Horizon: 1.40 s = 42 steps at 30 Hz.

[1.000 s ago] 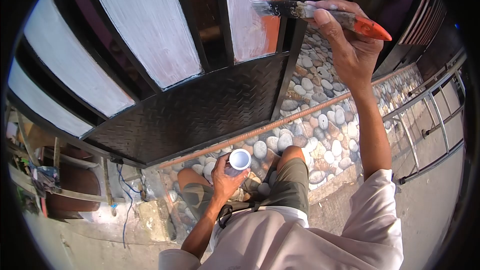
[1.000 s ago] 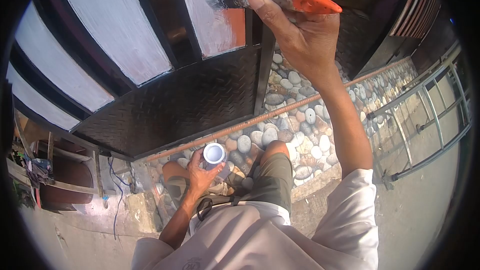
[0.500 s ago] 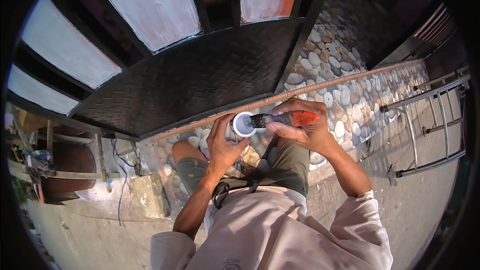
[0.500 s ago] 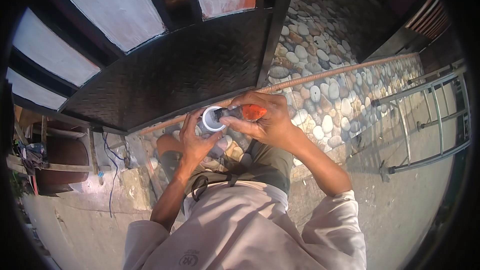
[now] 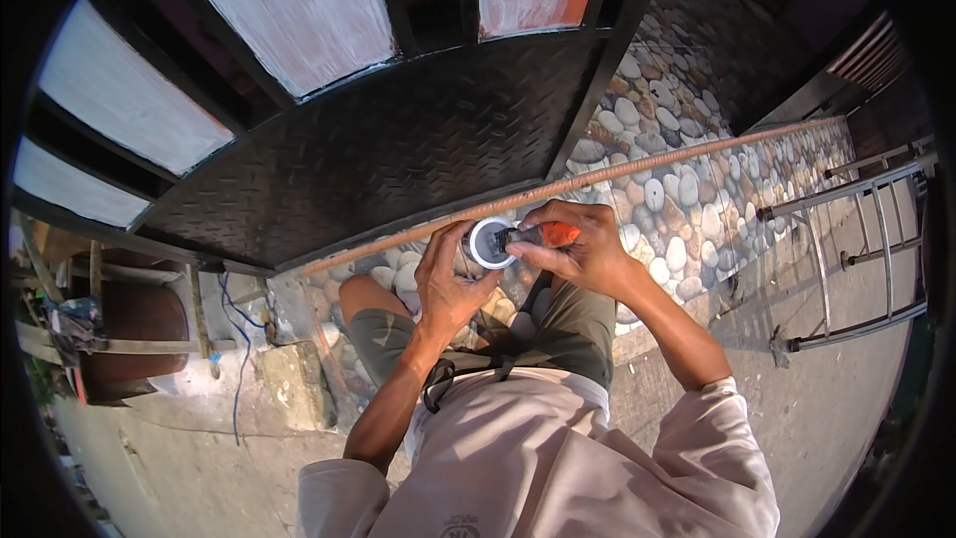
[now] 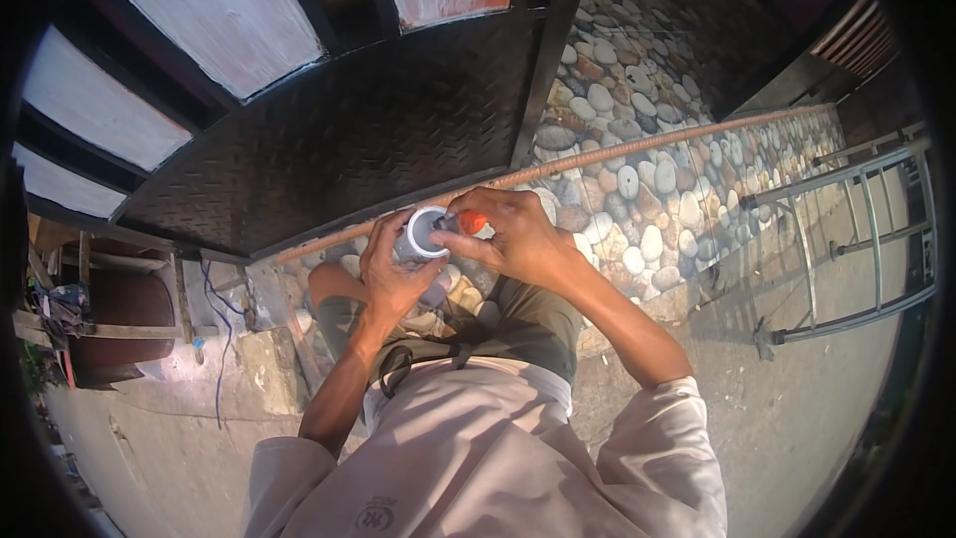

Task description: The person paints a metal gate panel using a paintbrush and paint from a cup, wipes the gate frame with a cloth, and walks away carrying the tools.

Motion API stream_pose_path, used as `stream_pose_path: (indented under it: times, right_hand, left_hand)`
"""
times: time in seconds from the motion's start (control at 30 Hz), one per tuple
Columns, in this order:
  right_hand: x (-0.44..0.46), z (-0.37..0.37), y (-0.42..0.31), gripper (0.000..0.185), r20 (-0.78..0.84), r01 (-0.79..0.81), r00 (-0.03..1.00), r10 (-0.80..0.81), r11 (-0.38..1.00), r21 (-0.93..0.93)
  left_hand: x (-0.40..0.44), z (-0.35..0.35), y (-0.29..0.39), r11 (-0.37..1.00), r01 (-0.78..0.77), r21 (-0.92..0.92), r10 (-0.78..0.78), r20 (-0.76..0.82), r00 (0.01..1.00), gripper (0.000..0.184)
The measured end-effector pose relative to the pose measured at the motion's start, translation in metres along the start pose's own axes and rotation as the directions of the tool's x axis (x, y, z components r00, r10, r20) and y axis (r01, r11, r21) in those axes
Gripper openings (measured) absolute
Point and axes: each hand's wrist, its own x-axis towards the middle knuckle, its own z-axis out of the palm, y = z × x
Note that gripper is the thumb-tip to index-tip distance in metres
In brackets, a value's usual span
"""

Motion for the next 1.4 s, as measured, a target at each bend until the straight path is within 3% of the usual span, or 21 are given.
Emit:
stream_pose_path:
  times: [0.23,0.43,0.53,0.77,0.9,0.97,1.1,1.2,1.23,1.3,1.33,1.4]
  right_hand:
    - [-0.002,-0.005,-0.001,0.036,0.020,-0.102,0.995,0.102,0.995,-0.018]
    - [-0.015,-0.002,0.019,0.030,-0.109,-0.130,0.984,0.141,0.987,0.098]
    - [-0.022,0.003,0.019,0.016,-0.160,-0.322,0.847,0.506,0.729,0.604]
    - [-0.039,0.004,0.031,0.016,-0.257,-0.331,0.713,0.652,0.637,0.696]
    - [-0.049,0.000,0.035,0.017,-0.289,-0.304,0.696,0.658,0.634,0.711]
    - [-0.049,-0.005,0.036,0.017,-0.279,-0.269,0.628,0.726,0.539,0.798]
    - [-0.019,-0.040,0.020,0.016,-0.419,-0.039,0.662,0.621,0.587,0.809]
    - [0.012,-0.072,-0.007,0.019,-0.611,0.097,0.678,0.409,0.774,0.626]
    - [0.024,-0.083,-0.019,0.019,-0.633,0.128,0.670,0.388,0.780,0.613]
    - [0.051,-0.105,-0.044,0.018,-0.750,0.214,0.660,0.041,0.947,0.240]
    - [0.066,-0.117,-0.052,0.018,-0.763,0.236,0.646,0.021,0.945,0.226]
    - [0.096,-0.140,-0.067,0.016,-0.732,0.369,0.540,-0.415,0.899,-0.237]
  left_hand:
    - [0.000,0.002,0.000,1.000,-0.001,0.021,0.000,0.005,1.000,0.065]
    - [0.001,0.004,-0.002,0.999,0.008,0.031,-0.007,-0.015,1.000,0.065]
    - [0.001,0.006,-0.003,0.999,0.043,0.025,-0.043,-0.028,0.999,0.065]
    - [0.008,0.008,0.000,0.995,0.099,0.025,-0.098,-0.035,0.995,0.063]
    - [0.009,0.009,0.000,0.993,0.119,-0.026,-0.120,-0.019,0.993,0.059]
    - [0.008,0.011,-0.003,0.990,0.119,-0.079,-0.123,-0.035,0.992,0.059]
    - [0.003,0.009,-0.012,0.987,0.115,-0.111,-0.117,-0.013,0.993,0.060]
    - [-0.006,0.005,-0.018,0.989,0.098,-0.106,-0.100,-0.017,0.995,0.060]
    - [-0.010,0.003,-0.021,0.989,0.113,-0.091,-0.114,-0.009,0.993,0.061]
    - [-0.017,0.000,-0.027,0.992,0.093,-0.080,-0.095,-0.019,0.995,0.061]
    - [-0.020,-0.003,-0.026,0.990,0.112,-0.086,-0.114,-0.017,0.993,0.062]
    - [-0.027,-0.007,-0.029,0.990,0.112,-0.089,-0.115,-0.020,0.993,0.062]
